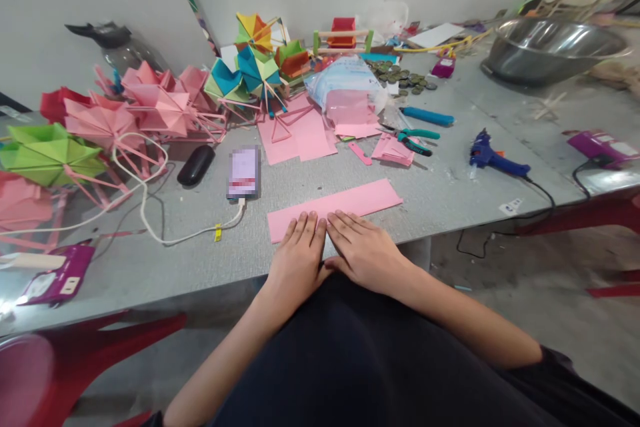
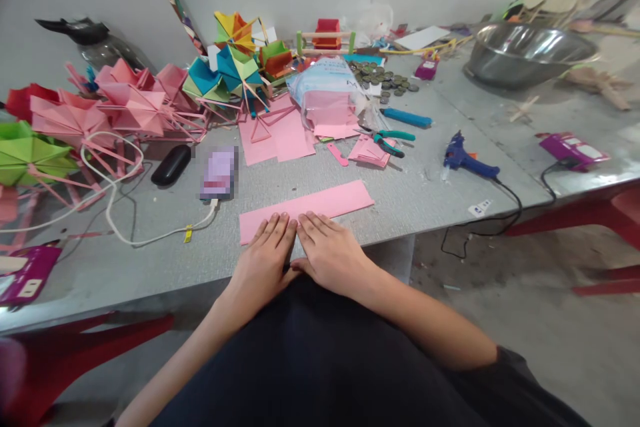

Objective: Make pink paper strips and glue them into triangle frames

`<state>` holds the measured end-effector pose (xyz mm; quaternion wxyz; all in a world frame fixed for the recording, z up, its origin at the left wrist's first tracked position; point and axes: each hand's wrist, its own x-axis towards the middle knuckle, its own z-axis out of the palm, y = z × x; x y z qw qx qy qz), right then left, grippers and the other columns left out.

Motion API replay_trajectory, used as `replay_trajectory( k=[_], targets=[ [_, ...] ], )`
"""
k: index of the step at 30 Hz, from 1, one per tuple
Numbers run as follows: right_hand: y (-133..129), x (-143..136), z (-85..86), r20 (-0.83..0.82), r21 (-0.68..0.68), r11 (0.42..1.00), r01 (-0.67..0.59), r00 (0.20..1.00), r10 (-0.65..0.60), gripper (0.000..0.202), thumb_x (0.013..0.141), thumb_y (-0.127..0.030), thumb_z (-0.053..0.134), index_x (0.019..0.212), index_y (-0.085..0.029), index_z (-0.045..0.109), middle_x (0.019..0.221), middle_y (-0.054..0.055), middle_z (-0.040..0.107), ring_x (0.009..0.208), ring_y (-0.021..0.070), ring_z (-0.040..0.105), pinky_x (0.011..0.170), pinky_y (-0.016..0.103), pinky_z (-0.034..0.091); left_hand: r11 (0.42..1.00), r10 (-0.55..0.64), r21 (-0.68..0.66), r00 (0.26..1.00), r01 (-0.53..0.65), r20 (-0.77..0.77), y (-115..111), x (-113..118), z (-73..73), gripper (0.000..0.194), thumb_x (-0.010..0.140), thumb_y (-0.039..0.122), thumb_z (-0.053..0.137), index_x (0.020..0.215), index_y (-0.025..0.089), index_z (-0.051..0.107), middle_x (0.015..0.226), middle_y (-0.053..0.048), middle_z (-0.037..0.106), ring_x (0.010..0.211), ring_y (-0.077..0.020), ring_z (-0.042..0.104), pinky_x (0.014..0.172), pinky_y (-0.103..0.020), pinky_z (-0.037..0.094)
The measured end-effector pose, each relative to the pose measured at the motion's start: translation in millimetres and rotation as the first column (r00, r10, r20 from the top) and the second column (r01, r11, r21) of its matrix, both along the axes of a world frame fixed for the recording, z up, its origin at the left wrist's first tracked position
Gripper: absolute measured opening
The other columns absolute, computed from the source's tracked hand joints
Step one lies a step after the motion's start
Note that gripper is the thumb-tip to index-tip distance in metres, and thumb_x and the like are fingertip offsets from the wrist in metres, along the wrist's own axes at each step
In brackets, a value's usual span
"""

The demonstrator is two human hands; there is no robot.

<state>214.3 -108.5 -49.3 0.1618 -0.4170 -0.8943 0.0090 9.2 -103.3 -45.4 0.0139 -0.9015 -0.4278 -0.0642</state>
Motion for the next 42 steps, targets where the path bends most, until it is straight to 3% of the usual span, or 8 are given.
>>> replay_trajectory(
  k=[5, 12, 18, 23, 29, 36, 38, 42],
  targets=[
    [-1, 8, -3.1, -0.014, -0.037, 0.999, 0.025, 1.0, -0.025, 0.068, 0.105, -0.052, 0.059, 0.156, -0.007, 0.057, 0.159, 0.022, 0.055, 0.151, 0.0347, 0.052, 0.126, 0.052, 0.044, 0.998, 0.029, 0.053, 0.999, -0.029, 0.016, -3, 1, -1.0, 0.071, 0.101, 0.046, 0.064, 0.156, 0.003, 0.052, 0.162, -0.029, 0.051, 0.153, -0.0434, 0.047, 0.124, -0.058, 0.043],
    [1, 55, -2.4, 0.031, -0.008, 0.973, 0.23, 0.973, -0.23, 0.063, 0.107, -0.057, 0.053, 0.15, -0.012, 0.064, 0.156, 0.018, 0.06, 0.147, 0.0329, 0.057, 0.122, 0.049, 0.048, 0.992, 0.074, 0.101, 0.994, -0.082, 0.084, -9, -11, -5.0, 0.085, 0.101, 0.073, 0.051, 0.153, 0.006, 0.057, 0.156, -0.024, 0.059, 0.15, -0.0425, 0.051, 0.123, -0.056, 0.046],
    [-1, 102, -5.0, 0.046, 0.066, 0.91, 0.409, 0.91, -0.412, 0.057, 0.108, -0.052, 0.048, 0.141, -0.011, 0.07, 0.15, 0.018, 0.066, 0.141, 0.0347, 0.062, 0.117, 0.053, 0.05, 0.96, 0.188, 0.176, 0.968, -0.217, 0.166, -20, -44, -7.1, 0.065, 0.106, 0.063, 0.051, 0.144, 0.012, 0.067, 0.146, -0.019, 0.069, 0.141, -0.041, 0.062, 0.114, -0.055, 0.054],
    [2, 98, 4.8, 0.005, 0.144, 0.86, 0.489, 0.869, -0.495, 0.038, 0.107, -0.039, 0.052, 0.119, -0.016, 0.08, 0.146, 0.017, 0.069, 0.138, 0.0369, 0.063, 0.11, 0.053, 0.052, 0.948, 0.186, 0.218, 0.961, -0.23, 0.205, -13, -55, 8.8, 0.03, 0.109, 0.033, 0.054, 0.121, 0.02, 0.079, 0.131, -0.011, 0.079, 0.125, -0.0328, 0.073, 0.104, -0.048, 0.059],
    [14, 88, 16.1, -0.024, 0.185, 0.846, 0.501, 0.862, -0.506, 0.033, 0.105, -0.034, 0.055, 0.093, -0.019, 0.083, 0.14, 0.015, 0.072, 0.131, 0.0365, 0.063, 0.105, 0.053, 0.049, 0.977, 0.022, 0.213, 0.999, -0.027, 0.027, 13, -51, 37.0, 0.029, 0.103, 0.011, 0.052, 0.1, 0.021, 0.079, 0.109, -0.009, 0.082, 0.105, -0.0299, 0.074, 0.089, -0.045, 0.058],
    [17, 86, 22.1, 0.033, 0.163, 0.853, 0.495, 0.862, -0.506, 0.034, 0.104, -0.039, 0.061, 0.089, -0.018, 0.082, 0.128, 0.016, 0.074, 0.118, 0.0347, 0.063, 0.095, 0.048, 0.047, 0.978, -0.062, 0.197, 0.997, 0.07, -0.044, 23, -39, 39.8, 0.022, 0.104, 0.014, 0.053, 0.102, 0.018, 0.075, 0.108, -0.011, 0.076, 0.098, -0.0286, 0.068, 0.086, -0.043, 0.053],
    [17, 85, 22.0, 0.041, 0.16, 0.852, 0.498, 0.859, -0.51, 0.034, 0.104, -0.041, 0.061, 0.089, -0.018, 0.081, 0.125, 0.016, 0.075, 0.115, 0.0344, 0.063, 0.093, 0.048, 0.045, 0.994, -0.027, 0.104, 1.0, 0.027, 0.002, 25, -25, 36.2, 0.017, 0.105, 0.025, 0.059, 0.1, 0.017, 0.073, 0.103, -0.01, 0.074, 0.098, -0.029, 0.067, 0.086, -0.043, 0.052],
    [20, 79, 20.5, -0.017, 0.174, 0.867, 0.467, 0.882, -0.471, 0.029, 0.103, -0.039, 0.062, 0.094, -0.019, 0.08, 0.123, 0.015, 0.076, 0.112, 0.0325, 0.063, 0.096, 0.046, 0.043, 0.992, 0.127, -0.023, 0.99, -0.126, 0.058, 32, -1, 30.1, 0.02, 0.107, 0.026, 0.054, 0.1, 0.016, 0.07, 0.106, -0.011, 0.07, 0.101, -0.0297, 0.064, 0.087, -0.044, 0.05]
  ],
)
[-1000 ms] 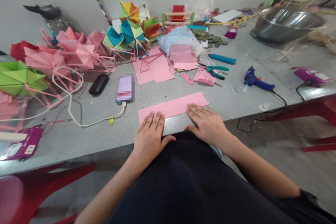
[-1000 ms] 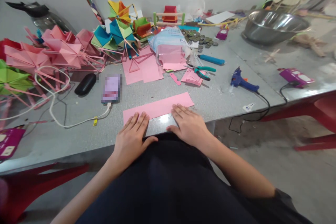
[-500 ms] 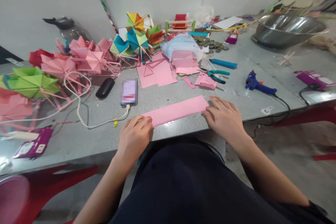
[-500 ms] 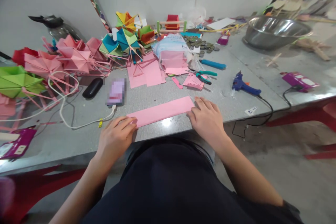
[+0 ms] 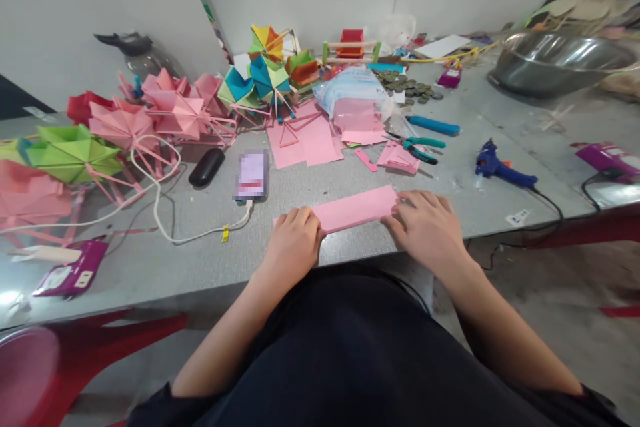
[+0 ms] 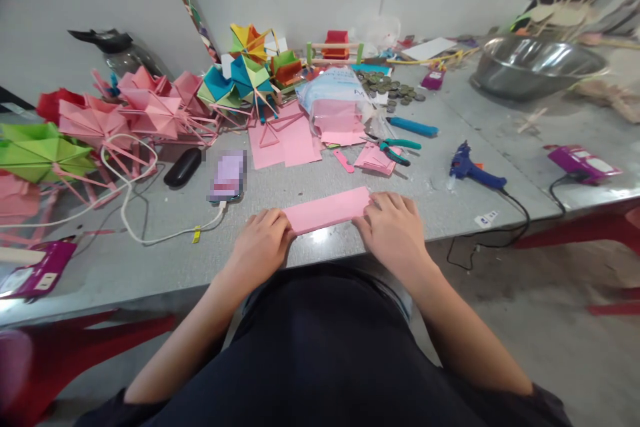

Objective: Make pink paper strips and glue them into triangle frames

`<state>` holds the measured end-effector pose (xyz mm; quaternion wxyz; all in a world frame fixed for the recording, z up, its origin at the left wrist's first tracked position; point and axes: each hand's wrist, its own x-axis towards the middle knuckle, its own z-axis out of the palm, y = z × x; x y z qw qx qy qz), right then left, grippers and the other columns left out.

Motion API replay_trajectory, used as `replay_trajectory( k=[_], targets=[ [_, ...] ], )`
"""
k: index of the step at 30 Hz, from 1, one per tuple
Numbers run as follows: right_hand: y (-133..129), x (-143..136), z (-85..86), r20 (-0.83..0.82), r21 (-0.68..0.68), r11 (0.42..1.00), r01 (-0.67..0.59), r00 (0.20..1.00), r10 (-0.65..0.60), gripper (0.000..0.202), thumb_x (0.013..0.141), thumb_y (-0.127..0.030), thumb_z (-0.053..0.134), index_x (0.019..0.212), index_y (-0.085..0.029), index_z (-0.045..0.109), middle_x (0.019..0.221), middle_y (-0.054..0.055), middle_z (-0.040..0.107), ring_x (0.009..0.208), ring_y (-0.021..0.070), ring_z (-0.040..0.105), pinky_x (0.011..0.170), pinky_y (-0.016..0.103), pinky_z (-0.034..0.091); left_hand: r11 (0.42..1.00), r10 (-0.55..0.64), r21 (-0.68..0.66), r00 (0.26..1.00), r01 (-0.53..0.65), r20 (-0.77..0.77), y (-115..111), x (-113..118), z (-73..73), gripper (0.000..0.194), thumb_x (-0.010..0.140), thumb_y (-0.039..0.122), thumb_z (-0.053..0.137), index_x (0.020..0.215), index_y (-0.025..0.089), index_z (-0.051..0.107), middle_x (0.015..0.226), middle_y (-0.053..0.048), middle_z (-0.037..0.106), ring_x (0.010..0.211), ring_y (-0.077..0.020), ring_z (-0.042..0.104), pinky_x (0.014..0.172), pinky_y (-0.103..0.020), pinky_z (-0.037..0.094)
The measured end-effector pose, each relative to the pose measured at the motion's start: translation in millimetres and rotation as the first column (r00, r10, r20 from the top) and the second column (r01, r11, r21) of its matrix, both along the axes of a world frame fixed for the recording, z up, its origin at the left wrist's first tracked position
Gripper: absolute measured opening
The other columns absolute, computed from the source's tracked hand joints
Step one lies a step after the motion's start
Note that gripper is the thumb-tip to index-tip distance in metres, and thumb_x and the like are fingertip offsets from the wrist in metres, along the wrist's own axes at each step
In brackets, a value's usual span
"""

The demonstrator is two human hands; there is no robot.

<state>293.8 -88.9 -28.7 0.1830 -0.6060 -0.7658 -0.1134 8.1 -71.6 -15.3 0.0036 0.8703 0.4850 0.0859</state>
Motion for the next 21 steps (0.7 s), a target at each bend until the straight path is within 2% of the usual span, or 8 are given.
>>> replay_trajectory(
  k=[2, 5, 9, 12, 15, 18, 21],
  targets=[
    [0, -9, 0.0, -0.026, 0.036, 0.993, -0.111, 0.993, 0.112, 0.024, 0.104, -0.035, 0.061, 0.099, -0.02, 0.079, 0.122, 0.013, 0.077, 0.112, 0.0297, 0.064, 0.098, 0.044, 0.043, 0.999, 0.033, -0.03, 0.999, -0.032, 0.02, 2, 4, -1.1, 0.023, 0.108, 0.025, 0.05, 0.099, 0.017, 0.069, 0.107, -0.011, 0.069, 0.102, -0.0297, 0.063, 0.089, -0.045, 0.049],
    [-1, -28, 0.8, -0.011, 0.071, 0.951, -0.3, 0.953, 0.302, 0.022, 0.106, -0.025, 0.057, 0.102, -0.023, 0.078, 0.117, 0.007, 0.08, 0.109, 0.0245, 0.064, 0.099, 0.04, 0.041, 0.997, 0.025, -0.072, 0.998, -0.021, 0.056, 3, 1, -0.2, 0.026, 0.109, 0.024, 0.044, 0.098, 0.018, 0.067, 0.109, -0.011, 0.067, 0.102, -0.0291, 0.061, 0.091, -0.047, 0.048],
    [0, -51, -0.3, 0.054, 0.11, 0.899, -0.425, 0.905, 0.421, 0.025, 0.106, -0.016, 0.056, 0.097, -0.023, 0.077, 0.105, 0.003, 0.08, 0.1, 0.0224, 0.062, 0.096, 0.038, 0.038, 0.991, 0.01, -0.132, 0.996, 0.002, 0.088, 3, -4, 3.0, 0.027, 0.108, 0.023, 0.042, 0.098, 0.017, 0.067, 0.113, -0.012, 0.067, 0.104, -0.0296, 0.06, 0.093, -0.048, 0.047],
    [3, -58, -2.4, 0.093, 0.124, 0.884, -0.452, 0.892, 0.443, 0.024, 0.104, -0.013, 0.057, 0.093, -0.021, 0.077, 0.1, 0.004, 0.078, 0.095, 0.0224, 0.059, 0.093, 0.038, 0.037, 0.989, 0.01, -0.146, 0.997, 0.002, 0.08, 4, -4, 4.6, 0.024, 0.107, 0.022, 0.045, 0.099, 0.017, 0.068, 0.114, -0.012, 0.068, 0.105, -0.0297, 0.061, 0.093, -0.048, 0.047],
    [5, -59, -2.6, 0.095, 0.08, 0.9, -0.428, 0.902, 0.42, 0.023, 0.104, -0.015, 0.059, 0.089, -0.02, 0.076, 0.093, 0.005, 0.076, 0.09, 0.0224, 0.057, 0.09, 0.038, 0.036, 0.992, 0.002, -0.129, 0.992, 0.014, 0.124, 5, -2, 4.7, 0.017, 0.106, 0.024, 0.053, 0.101, 0.018, 0.069, 0.112, -0.01, 0.069, 0.105, -0.0291, 0.063, 0.093, -0.047, 0.048],
    [5, -60, -0.4, 0.086, 0.002, 0.914, -0.406, 0.911, 0.404, 0.024, 0.104, -0.016, 0.058, 0.088, -0.019, 0.075, 0.086, 0.005, 0.073, 0.087, 0.022, 0.057, 0.09, 0.038, 0.034, 0.995, -0.057, -0.076, 0.987, 0.069, 0.151, 5, 1, 3.4, 0.014, 0.105, 0.027, 0.06, 0.099, 0.02, 0.07, 0.107, -0.008, 0.072, 0.103, -0.0284, 0.064, 0.09, -0.045, 0.048],
    [5, -62, 1.9, 0.095, -0.039, 0.917, -0.397, 0.912, 0.399, 0.023, 0.104, -0.017, 0.058, 0.089, -0.019, 0.075, 0.088, 0.006, 0.073, 0.087, 0.0224, 0.057, 0.088, 0.039, 0.033, 0.995, -0.096, 0.004, 0.991, 0.096, 0.093, 5, 3, 1.8, 0.015, 0.104, 0.024, 0.061, 0.096, 0.018, 0.072, 0.105, -0.009, 0.073, 0.101, -0.0287, 0.065, 0.087, -0.044, 0.048]
  ],
)
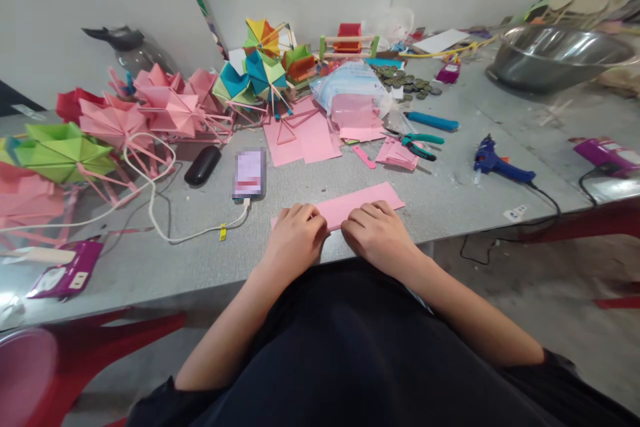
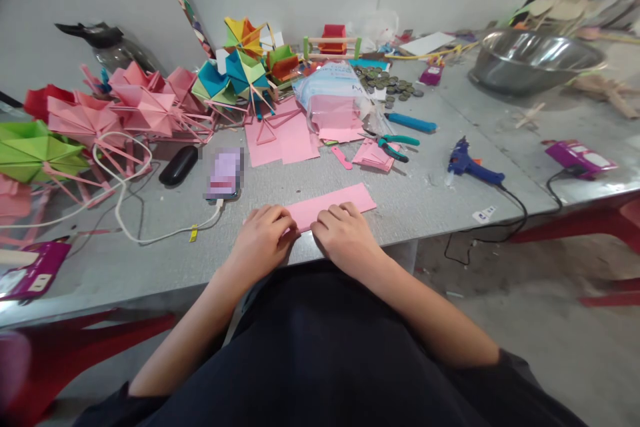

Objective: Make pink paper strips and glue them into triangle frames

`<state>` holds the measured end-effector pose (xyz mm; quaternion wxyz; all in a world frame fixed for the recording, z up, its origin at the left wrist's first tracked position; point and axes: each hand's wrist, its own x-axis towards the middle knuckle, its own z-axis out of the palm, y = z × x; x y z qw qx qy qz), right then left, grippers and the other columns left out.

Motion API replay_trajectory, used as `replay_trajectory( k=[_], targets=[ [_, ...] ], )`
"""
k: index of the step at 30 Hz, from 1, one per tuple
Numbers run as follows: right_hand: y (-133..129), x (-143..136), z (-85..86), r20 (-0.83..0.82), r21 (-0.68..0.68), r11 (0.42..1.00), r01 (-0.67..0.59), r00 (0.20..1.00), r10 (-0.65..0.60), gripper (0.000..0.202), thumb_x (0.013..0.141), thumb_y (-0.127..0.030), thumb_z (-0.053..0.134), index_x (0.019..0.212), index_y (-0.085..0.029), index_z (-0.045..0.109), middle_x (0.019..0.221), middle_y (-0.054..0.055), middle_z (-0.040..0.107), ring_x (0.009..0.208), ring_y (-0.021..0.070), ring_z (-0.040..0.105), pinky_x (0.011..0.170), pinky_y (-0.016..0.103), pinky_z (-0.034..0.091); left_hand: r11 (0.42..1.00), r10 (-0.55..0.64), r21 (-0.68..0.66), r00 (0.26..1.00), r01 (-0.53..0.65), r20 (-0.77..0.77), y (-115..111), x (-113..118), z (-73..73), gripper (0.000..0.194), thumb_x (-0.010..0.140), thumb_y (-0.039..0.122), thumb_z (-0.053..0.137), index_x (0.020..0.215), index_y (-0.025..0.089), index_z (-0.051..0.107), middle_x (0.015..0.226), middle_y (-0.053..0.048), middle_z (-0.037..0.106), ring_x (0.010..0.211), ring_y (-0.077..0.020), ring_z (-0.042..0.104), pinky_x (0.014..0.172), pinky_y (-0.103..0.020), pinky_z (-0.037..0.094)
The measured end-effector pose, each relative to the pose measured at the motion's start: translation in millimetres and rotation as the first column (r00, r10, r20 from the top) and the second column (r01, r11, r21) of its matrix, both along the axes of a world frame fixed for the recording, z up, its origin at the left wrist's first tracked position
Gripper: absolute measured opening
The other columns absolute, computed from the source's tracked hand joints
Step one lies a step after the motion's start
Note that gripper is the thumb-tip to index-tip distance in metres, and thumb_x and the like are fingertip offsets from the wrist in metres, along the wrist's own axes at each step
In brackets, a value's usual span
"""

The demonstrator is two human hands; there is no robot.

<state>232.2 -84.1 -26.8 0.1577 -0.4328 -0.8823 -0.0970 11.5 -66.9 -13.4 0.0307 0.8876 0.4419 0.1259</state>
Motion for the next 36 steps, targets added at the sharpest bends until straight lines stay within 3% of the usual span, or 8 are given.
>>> replay_trajectory(
  k=[4, 11, 18, 23, 29, 36],
  targets=[
    [1, 0, -0.1, 0.001, -0.014, 1.0, 0.012, 1.0, -0.012, 0.024, 0.105, -0.018, 0.058, 0.088, -0.019, 0.076, 0.089, 0.007, 0.073, 0.086, 0.0221, 0.056, 0.084, 0.038, 0.032, 0.994, -0.038, 0.102, 0.994, 0.049, -0.105, 0, 1, 1.2, 0.019, 0.103, 0.019, 0.059, 0.093, 0.016, 0.074, 0.102, -0.01, 0.074, 0.097, -0.0283, 0.067, 0.085, -0.044, 0.047],
    [12, 0, 0.0, 0.017, -0.068, 0.997, -0.018, 1.0, 0.02, 0.02, 0.104, -0.017, 0.062, 0.091, -0.017, 0.076, 0.095, 0.007, 0.073, 0.09, 0.0227, 0.055, 0.081, 0.038, 0.03, 0.978, -0.165, 0.088, 0.962, 0.187, -0.216, 5, 1, 8.9, 0.018, 0.104, 0.015, 0.058, 0.094, 0.014, 0.073, 0.096, -0.009, 0.074, 0.092, -0.0267, 0.068, 0.082, -0.042, 0.047],
    [19, 1, 6.2, 0.073, -0.09, 0.992, -0.083, 0.993, 0.09, 0.02, 0.104, -0.015, 0.06, 0.09, -0.015, 0.074, 0.091, 0.008, 0.07, 0.087, 0.022, 0.055, 0.081, 0.038, 0.031, 0.957, -0.204, 0.14, 0.934, 0.253, -0.293, 6, 0, 3.0, 0.022, 0.102, 0.006, 0.052, 0.092, 0.011, 0.07, 0.094, -0.011, 0.072, 0.09, -0.0274, 0.066, 0.082, -0.042, 0.046],
    [19, -2, 2.1, 0.06, -0.086, 0.995, -0.057, 0.996, 0.063, 0.021, 0.103, -0.013, 0.058, 0.09, -0.016, 0.074, 0.089, 0.008, 0.071, 0.086, 0.0219, 0.057, 0.082, 0.038, 0.031, 0.978, -0.021, 0.198, 0.978, 0.062, -0.206, -3, 5, -4.0, 0.021, 0.104, 0.012, 0.052, 0.097, 0.013, 0.071, 0.101, -0.013, 0.071, 0.095, -0.029, 0.065, 0.086, -0.045, 0.046],
    [19, -3, 0.3, 0.04, -0.155, 0.984, 0.087, 0.996, -0.082, 0.022, 0.106, -0.019, 0.056, 0.095, -0.016, 0.075, 0.096, 0.009, 0.075, 0.091, 0.0236, 0.062, 0.085, 0.038, 0.033, 0.966, 0.254, 0.081, 0.962, -0.246, -0.1, -7, 7, -4.8, 0.017, 0.103, 0.024, 0.06, 0.098, 0.016, 0.074, 0.107, -0.014, 0.07, 0.1, -0.0335, 0.063, 0.085, -0.048, 0.047],
    [23, 19, -3.7, 0.006, -0.226, 0.933, 0.278, 0.959, -0.284, 0.021, 0.105, -0.022, 0.056, 0.094, -0.018, 0.074, 0.099, 0.01, 0.078, 0.095, 0.0261, 0.066, 0.089, 0.039, 0.033, 0.911, 0.41, 0.06, 0.911, -0.408, -0.034, -12, -11, -1.7, 0.017, 0.099, 0.027, 0.062, 0.092, 0.018, 0.075, 0.109, -0.014, 0.07, 0.105, -0.0353, 0.062, 0.089, -0.051, 0.048]
  ],
)
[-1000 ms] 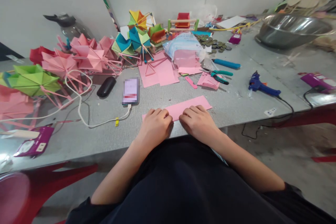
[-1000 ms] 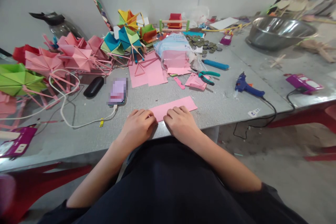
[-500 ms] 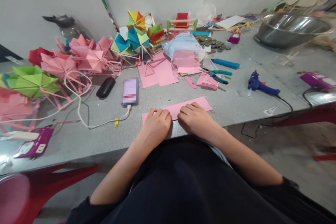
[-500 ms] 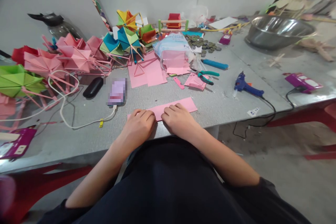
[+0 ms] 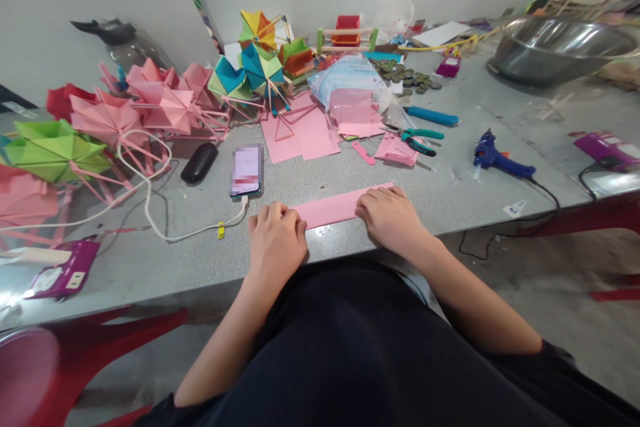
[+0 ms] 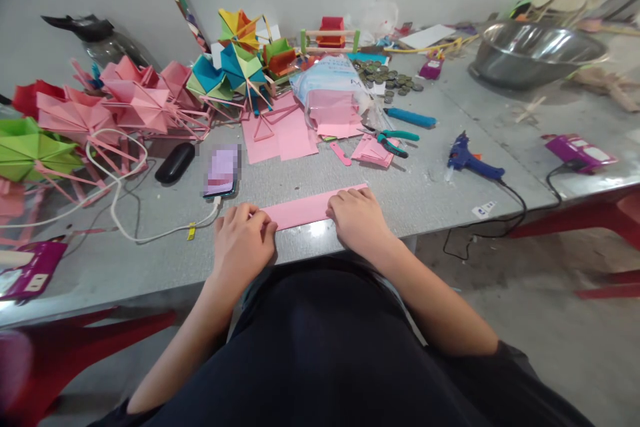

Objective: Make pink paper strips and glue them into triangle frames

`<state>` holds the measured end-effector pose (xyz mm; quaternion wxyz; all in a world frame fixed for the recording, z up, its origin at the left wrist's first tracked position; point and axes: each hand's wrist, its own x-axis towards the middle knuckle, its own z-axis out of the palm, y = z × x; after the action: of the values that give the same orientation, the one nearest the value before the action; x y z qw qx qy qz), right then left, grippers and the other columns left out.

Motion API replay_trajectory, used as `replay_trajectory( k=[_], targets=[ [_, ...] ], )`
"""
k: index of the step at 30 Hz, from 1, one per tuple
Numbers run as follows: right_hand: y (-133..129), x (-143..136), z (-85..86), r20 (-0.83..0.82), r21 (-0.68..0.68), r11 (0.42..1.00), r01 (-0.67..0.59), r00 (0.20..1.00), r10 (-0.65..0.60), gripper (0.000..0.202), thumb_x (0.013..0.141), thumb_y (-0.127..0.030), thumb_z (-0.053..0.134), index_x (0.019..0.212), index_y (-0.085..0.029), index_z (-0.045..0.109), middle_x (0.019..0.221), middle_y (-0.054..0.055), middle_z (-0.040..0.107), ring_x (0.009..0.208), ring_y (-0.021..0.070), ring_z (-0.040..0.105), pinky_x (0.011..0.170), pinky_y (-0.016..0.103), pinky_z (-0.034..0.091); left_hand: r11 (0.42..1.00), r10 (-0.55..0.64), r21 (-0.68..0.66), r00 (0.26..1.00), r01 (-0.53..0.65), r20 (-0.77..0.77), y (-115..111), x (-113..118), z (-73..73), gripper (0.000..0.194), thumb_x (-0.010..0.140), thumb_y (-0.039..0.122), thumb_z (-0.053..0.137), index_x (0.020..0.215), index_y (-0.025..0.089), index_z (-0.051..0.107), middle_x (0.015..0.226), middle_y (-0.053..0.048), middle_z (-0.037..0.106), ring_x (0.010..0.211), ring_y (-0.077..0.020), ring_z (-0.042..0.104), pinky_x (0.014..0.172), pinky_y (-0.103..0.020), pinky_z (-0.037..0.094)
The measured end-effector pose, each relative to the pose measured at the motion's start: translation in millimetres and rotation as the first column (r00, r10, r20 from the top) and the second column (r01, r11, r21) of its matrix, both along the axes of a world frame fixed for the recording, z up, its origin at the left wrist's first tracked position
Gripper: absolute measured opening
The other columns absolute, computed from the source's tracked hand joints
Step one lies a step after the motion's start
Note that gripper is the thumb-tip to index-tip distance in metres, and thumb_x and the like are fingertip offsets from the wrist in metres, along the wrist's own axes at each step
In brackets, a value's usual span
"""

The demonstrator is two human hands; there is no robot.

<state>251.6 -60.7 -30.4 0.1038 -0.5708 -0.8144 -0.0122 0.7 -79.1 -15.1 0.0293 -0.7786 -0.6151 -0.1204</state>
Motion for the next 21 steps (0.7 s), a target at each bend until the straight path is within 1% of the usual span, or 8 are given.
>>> replay_trajectory(
  k=[6, 11, 13, 15, 17, 18, 19, 21],
  targets=[
    [2, 25, -5.8, -0.123, -0.008, 0.996, 0.084, 0.989, -0.084, 0.023, 0.105, -0.033, 0.059, 0.088, -0.021, 0.068, 0.095, 0.007, 0.077, 0.095, 0.0264, 0.066, 0.089, 0.039, 0.035, 0.997, 0.075, 0.024, 0.997, -0.076, 0.031, -8, -16, -3.1, 0.021, 0.1, 0.029, 0.058, 0.088, 0.02, 0.072, 0.109, -0.014, 0.069, 0.108, -0.0372, 0.061, 0.091, -0.052, 0.048],
    [1, 33, -5.6, -0.156, -0.011, 0.991, 0.131, 0.979, -0.131, 0.028, 0.103, -0.04, 0.063, 0.081, -0.022, 0.063, 0.085, 0.005, 0.072, 0.088, 0.0254, 0.063, 0.087, 0.04, 0.035, 0.995, 0.083, 0.045, 0.995, -0.086, 0.049, -9, -22, -2.4, 0.017, 0.098, 0.027, 0.062, 0.086, 0.019, 0.071, 0.107, -0.015, 0.07, 0.108, -0.0379, 0.063, 0.092, -0.055, 0.05],
    [1, 33, -5.7, -0.147, -0.006, 0.991, 0.133, 0.98, -0.132, 0.029, 0.103, -0.04, 0.063, 0.081, -0.022, 0.063, 0.084, 0.005, 0.071, 0.087, 0.0254, 0.063, 0.086, 0.04, 0.034, 0.996, 0.001, 0.089, 0.997, -0.008, 0.077, -7, -22, -3.9, 0.016, 0.099, 0.022, 0.059, 0.092, 0.02, 0.073, 0.113, -0.014, 0.073, 0.112, -0.0368, 0.065, 0.097, -0.056, 0.051],
    [1, 33, -5.7, -0.132, 0.0, 0.993, 0.122, 0.984, -0.121, 0.029, 0.103, -0.04, 0.063, 0.08, -0.022, 0.062, 0.086, 0.005, 0.072, 0.088, 0.0255, 0.063, 0.086, 0.04, 0.034, 0.976, -0.199, 0.109, 0.975, 0.189, 0.094, -4, -19, -8.1, 0.027, 0.101, 0.014, 0.05, 0.105, 0.021, 0.076, 0.128, -0.012, 0.075, 0.127, -0.0342, 0.064, 0.109, -0.056, 0.049],
    [1, 33, -5.2, -0.125, 0.002, 0.995, 0.1, 0.987, -0.099, 0.029, 0.104, -0.039, 0.062, 0.08, -0.022, 0.063, 0.087, 0.005, 0.072, 0.09, 0.0253, 0.063, 0.087, 0.04, 0.034, 0.91, -0.414, 0.066, 0.906, 0.41, 0.087, -3, -13, -14.3, 0.042, 0.1, 0.007, 0.042, 0.124, 0.019, 0.074, 0.143, -0.011, 0.072, 0.142, -0.0295, 0.059, 0.12, -0.053, 0.046],
    [1, 34, -4.8, -0.124, -0.001, 0.996, 0.089, 0.988, -0.089, 0.029, 0.104, -0.038, 0.061, 0.08, -0.022, 0.063, 0.088, 0.004, 0.073, 0.09, 0.025, 0.063, 0.087, 0.04, 0.035, 0.878, -0.479, 0.027, 0.874, 0.479, 0.081, -4, -9, -17.5, 0.047, 0.099, 0.005, 0.04, 0.133, 0.016, 0.071, 0.148, -0.012, 0.069, 0.145, -0.0274, 0.058, 0.122, -0.05, 0.045],
    [1, 34, -4.2, -0.123, -0.004, 0.997, 0.081, 0.989, -0.081, 0.029, 0.104, -0.038, 0.061, 0.08, -0.022, 0.063, 0.087, 0.004, 0.073, 0.089, 0.0248, 0.063, 0.088, 0.04, 0.035, 0.87, -0.491, -0.004, 0.868, 0.493, 0.077, -5, -4, -20.3, 0.049, 0.1, 0.006, 0.039, 0.14, 0.011, 0.067, 0.152, -0.015, 0.066, 0.147, -0.0269, 0.057, 0.123, -0.048, 0.045],
    [1, 35, -3.0, -0.119, -0.013, 0.998, 0.069, 0.99, -0.07, 0.029, 0.104, -0.037, 0.06, 0.08, -0.022, 0.063, 0.086, 0.004, 0.073, 0.089, 0.0245, 0.064, 0.089, 0.04, 0.035, 0.889, -0.455, -0.032, 0.888, 0.458, 0.062, -10, 5, -24.2, 0.048, 0.106, 0.016, 0.039, 0.146, 0.005, 0.062, 0.156, -0.02, 0.061, 0.149, -0.0288, 0.055, 0.125, -0.048, 0.045]
  ],
)
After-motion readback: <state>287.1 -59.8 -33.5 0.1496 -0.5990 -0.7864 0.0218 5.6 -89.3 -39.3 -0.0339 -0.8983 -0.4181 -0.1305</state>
